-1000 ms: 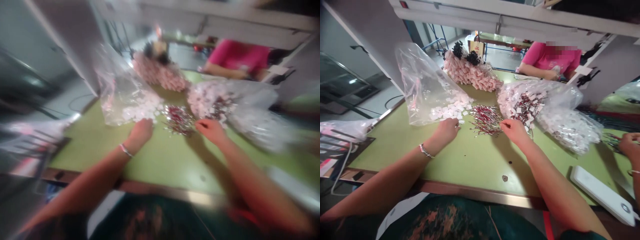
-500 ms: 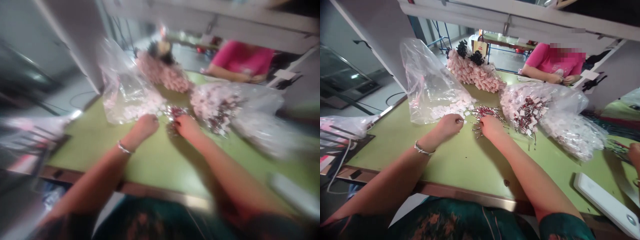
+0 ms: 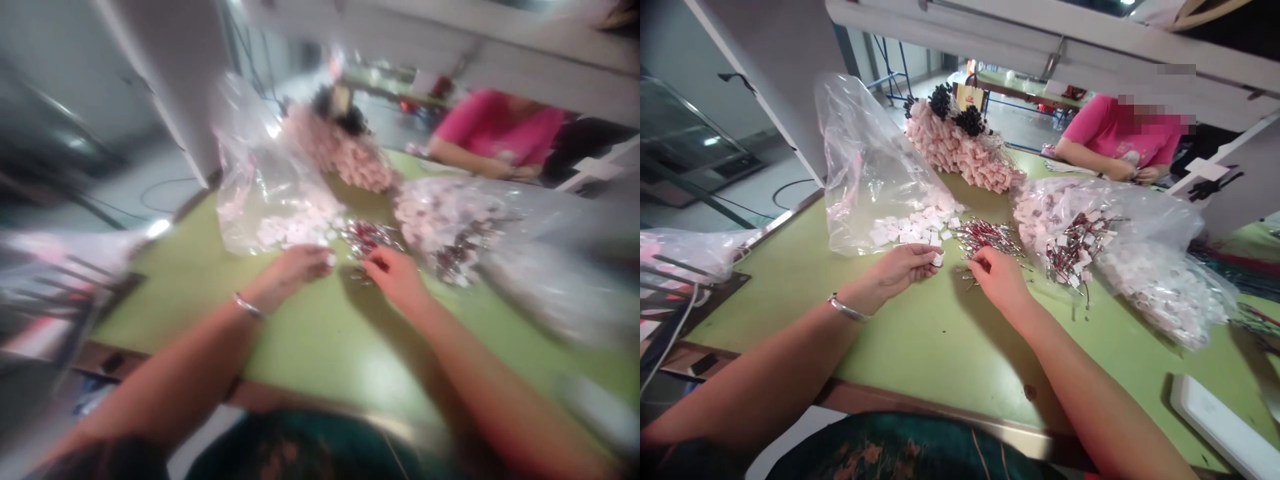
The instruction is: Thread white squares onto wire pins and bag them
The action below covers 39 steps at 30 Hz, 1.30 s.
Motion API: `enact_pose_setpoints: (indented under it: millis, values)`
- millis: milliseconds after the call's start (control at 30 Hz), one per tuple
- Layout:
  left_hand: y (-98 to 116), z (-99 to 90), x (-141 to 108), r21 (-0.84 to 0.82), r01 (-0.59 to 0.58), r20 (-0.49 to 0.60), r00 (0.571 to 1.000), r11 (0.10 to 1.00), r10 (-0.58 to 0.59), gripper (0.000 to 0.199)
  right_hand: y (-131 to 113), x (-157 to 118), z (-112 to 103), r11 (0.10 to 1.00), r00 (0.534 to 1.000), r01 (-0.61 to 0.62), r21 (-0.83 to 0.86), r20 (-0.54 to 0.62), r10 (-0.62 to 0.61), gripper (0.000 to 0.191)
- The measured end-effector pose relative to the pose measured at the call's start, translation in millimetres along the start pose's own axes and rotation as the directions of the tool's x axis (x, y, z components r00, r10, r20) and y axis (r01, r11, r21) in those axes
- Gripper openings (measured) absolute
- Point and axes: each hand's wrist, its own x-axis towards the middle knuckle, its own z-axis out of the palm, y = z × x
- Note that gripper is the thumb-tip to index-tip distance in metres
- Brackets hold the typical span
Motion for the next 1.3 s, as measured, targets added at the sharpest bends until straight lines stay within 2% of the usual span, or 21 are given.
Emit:
enact_pose_setpoints:
  millis: [67,167,333,467,567,667,800,900,967,1033,1067,1100,1133,1200,1233,1300]
  values:
    - [-4,4.0,-2,-0.01,0.022,0.051,0.998,1.0,-0.021,0.019,-1,-17,-3,0.999,0.999,0.041,0.002,0.036,-0.041,0.013]
    - [-11,10.5,-4,-0.001,0.07,0.1,0.993,0.998,-0.07,0.018,-1,-36,1,0.983,0.989,0.144,-0.114,0.04,-0.141,0.012]
    - [-17,15.3,-5,0.032,0.119,0.136,0.983,0.992,-0.122,0.018,7,-41,7,0.946,0.975,0.222,-0.237,0.024,-0.223,0.016]
    - [-17,13.7,-5,0.194,0.056,0.121,0.989,0.979,-0.081,0.027,10,-38,5,0.962,0.976,0.214,-0.167,0.081,-0.203,0.017]
    - [-18,15.0,-8,0.352,-0.01,0.163,0.985,0.936,-0.051,0.031,8,-41,4,0.967,0.968,0.228,-0.112,0.134,-0.213,0.02]
    - [-22,18.4,-11,0.459,-0.024,0.199,0.977,0.888,-0.077,0.03,7,-47,6,0.96,0.957,0.252,-0.125,0.178,-0.229,0.023]
    - [-28,21.5,-15,0.504,-0.015,0.262,0.955,0.864,-0.136,0.028,9,-52,11,0.958,0.947,0.264,-0.111,0.218,-0.236,0.022]
    - [-26,21.3,-16,0.586,-0.042,0.296,0.941,0.809,-0.166,0.026,10,-51,13,0.959,0.934,0.269,-0.091,0.268,-0.237,0.021]
    - [-18,19.4,-15,0.693,-0.142,0.301,0.948,0.707,-0.104,0.024,6,-51,11,0.969,0.925,0.237,-0.075,0.321,-0.201,0.022]
    - [-9,15.6,-11,0.816,-0.28,0.259,0.959,0.506,0.113,0.026,0,-51,9,0.981,0.909,0.189,-0.036,0.384,-0.161,0.021]
    - [-5,12.9,-7,0.871,-0.324,0.243,0.938,0.37,0.249,0.028,-3,-51,7,0.984,0.896,0.177,-0.008,0.414,-0.158,0.02]
    - [-2,9.7,-3,0.913,-0.339,0.243,0.899,0.228,0.365,0.031,-5,-51,6,0.983,0.881,0.183,0.024,0.441,-0.175,0.019]
    - [-1,6.1,3,0.937,-0.337,0.265,0.859,0.095,0.438,0.033,-7,-51,4,0.978,0.866,0.202,0.055,0.456,-0.205,0.019]
    - [-4,-1.1,13,0.935,-0.336,0.352,0.822,-0.116,0.448,0.034,-3,-48,1,0.97,0.875,0.232,0.075,0.419,-0.242,0.02]
    - [-8,-4.3,17,0.924,-0.336,0.382,0.822,-0.184,0.422,0.034,1,-46,-2,0.973,0.901,0.227,0.047,0.369,-0.228,0.02]
    - [-15,-8.4,22,0.917,-0.313,0.39,0.833,-0.249,0.392,0.033,15,-40,-7,0.98,0.955,0.183,-0.084,0.252,-0.157,0.02]
